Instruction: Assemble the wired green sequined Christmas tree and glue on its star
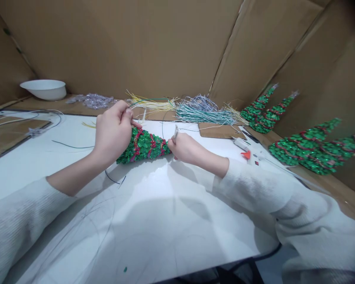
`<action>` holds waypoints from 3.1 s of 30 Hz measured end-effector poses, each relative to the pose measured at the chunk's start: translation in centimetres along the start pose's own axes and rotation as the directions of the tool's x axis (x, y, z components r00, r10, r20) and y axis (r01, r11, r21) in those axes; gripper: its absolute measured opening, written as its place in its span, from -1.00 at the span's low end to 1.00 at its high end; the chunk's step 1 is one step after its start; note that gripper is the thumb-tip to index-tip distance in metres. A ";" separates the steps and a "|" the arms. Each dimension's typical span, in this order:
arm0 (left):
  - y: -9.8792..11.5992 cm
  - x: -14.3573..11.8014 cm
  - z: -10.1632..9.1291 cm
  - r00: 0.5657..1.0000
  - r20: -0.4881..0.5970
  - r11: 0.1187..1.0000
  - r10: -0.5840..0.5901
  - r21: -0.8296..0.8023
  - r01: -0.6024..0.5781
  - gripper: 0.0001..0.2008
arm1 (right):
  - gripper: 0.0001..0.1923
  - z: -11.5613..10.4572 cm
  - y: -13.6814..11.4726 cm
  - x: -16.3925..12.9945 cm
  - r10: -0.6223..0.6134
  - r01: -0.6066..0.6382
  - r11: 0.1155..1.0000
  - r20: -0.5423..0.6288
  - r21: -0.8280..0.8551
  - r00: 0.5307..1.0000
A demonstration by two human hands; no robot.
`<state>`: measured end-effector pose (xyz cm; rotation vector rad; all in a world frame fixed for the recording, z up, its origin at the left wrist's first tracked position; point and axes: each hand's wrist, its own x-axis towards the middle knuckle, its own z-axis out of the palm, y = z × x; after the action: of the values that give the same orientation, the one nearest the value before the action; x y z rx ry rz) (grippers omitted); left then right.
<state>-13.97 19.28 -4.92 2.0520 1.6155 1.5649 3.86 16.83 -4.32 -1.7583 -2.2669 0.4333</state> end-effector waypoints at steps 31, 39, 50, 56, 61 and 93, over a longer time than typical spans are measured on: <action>-0.1 0.2 -0.4 0.999 0.035 0.998 -0.020 -0.051 0.022 -0.81 | -0.62 1.9 5.0 -0.9 0.024 0.050 0.823 -0.124 0.566 0.992; -0.1 0.0 -0.5 0.999 0.047 0.998 -0.006 -0.056 0.009 -0.81 | -0.62 1.8 4.4 -1.3 0.007 0.050 0.852 -0.108 0.521 0.994; 0.1 0.0 -0.5 0.999 0.040 1.000 0.006 -0.005 -0.005 -0.81 | -0.62 1.6 3.2 -1.1 -0.060 0.117 0.933 -0.174 0.341 0.983; 0.2 0.1 -0.5 1.000 0.027 1.000 0.001 -0.021 0.000 -0.81 | -0.67 0.9 1.3 -0.2 -0.066 0.071 0.997 -0.115 0.035 0.991; 0.1 -0.1 -0.4 1.000 0.017 1.000 0.006 0.001 -0.006 -0.82 | -0.64 1.1 0.2 -0.1 -0.056 0.048 0.993 -0.083 -0.104 0.995; -0.5 0.7 -1.3 0.973 0.231 0.939 0.005 -0.336 0.074 -0.82 | -0.70 1.9 6.9 -0.2 -0.445 0.440 0.890 0.011 0.120 0.896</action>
<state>-15.34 19.46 -4.18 1.9199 1.1948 1.4166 9.44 18.03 -8.63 -1.1322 -2.5142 0.4907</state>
